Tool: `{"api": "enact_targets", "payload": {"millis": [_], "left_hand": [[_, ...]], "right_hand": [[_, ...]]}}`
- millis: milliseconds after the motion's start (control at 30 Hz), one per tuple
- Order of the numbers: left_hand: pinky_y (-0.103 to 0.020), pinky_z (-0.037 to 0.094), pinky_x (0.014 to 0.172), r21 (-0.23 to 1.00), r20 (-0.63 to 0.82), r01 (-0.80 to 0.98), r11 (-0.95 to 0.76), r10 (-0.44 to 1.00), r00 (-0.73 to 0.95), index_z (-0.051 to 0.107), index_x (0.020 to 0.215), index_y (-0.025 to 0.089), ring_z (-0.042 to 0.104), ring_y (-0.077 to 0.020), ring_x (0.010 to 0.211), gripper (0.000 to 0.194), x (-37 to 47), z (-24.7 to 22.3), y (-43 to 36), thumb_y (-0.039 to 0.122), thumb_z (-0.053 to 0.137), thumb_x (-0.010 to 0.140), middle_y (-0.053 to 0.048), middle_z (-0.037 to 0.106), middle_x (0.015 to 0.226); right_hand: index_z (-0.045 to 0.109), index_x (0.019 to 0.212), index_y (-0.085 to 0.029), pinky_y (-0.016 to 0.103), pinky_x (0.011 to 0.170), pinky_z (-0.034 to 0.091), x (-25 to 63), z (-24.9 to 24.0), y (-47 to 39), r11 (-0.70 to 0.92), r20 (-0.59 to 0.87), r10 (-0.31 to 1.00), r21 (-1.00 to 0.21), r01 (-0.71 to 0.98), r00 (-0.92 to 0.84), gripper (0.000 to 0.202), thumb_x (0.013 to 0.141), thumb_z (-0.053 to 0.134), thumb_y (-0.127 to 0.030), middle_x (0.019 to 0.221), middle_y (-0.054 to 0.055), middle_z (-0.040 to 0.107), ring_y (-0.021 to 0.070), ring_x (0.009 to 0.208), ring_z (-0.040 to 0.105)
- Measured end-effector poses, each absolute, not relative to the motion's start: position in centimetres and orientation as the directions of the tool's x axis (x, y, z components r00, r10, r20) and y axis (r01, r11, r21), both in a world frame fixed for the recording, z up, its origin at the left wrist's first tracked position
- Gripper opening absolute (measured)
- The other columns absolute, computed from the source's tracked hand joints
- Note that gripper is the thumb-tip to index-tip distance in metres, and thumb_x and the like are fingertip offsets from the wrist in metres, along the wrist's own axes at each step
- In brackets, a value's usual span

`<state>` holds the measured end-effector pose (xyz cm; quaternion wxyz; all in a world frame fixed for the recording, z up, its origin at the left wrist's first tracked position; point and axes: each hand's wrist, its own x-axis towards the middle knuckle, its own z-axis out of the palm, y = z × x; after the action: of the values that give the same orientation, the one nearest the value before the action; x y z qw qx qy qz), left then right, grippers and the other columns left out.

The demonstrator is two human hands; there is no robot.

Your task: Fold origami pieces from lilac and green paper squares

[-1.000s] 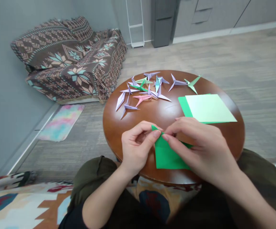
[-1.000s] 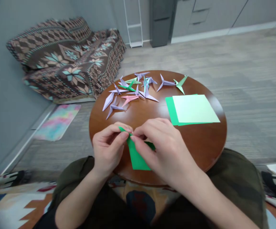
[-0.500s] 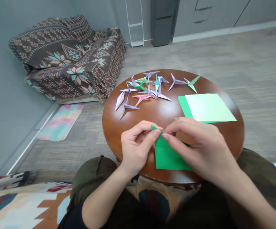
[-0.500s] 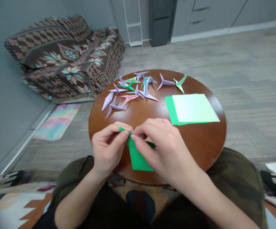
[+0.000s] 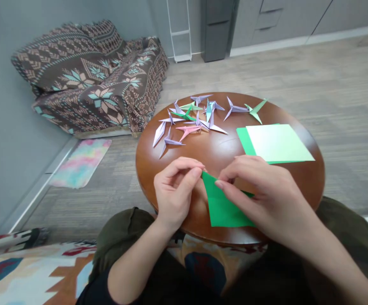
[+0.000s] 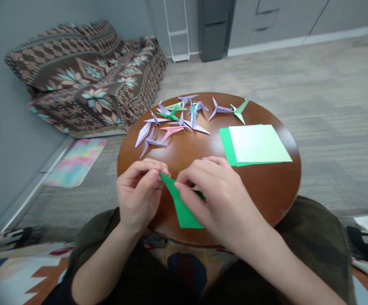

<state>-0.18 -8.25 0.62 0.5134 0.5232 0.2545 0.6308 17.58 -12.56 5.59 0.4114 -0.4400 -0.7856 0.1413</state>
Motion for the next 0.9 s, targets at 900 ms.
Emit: {"api": "enact_targets", "payload": {"millis": [900], "left_hand": [[-0.026,0.052,0.076,0.872,0.401,-0.366,-0.324,0.902,0.157,0.08,0.091,0.022,0.067,-0.0138,0.082,0.008,-0.01,0.43,-8.43,0.015,0.076,0.091,-0.003,0.073,0.088]], "right_hand": [[0.06,0.089,-0.021,0.036,0.08,0.045,17.69,5.37,-12.51,0.538,0.467,0.838,-0.619,0.573,-0.282,0.015,0.097,0.064,-0.009,0.082,0.0,0.07,0.0168,0.076,0.064]]}}
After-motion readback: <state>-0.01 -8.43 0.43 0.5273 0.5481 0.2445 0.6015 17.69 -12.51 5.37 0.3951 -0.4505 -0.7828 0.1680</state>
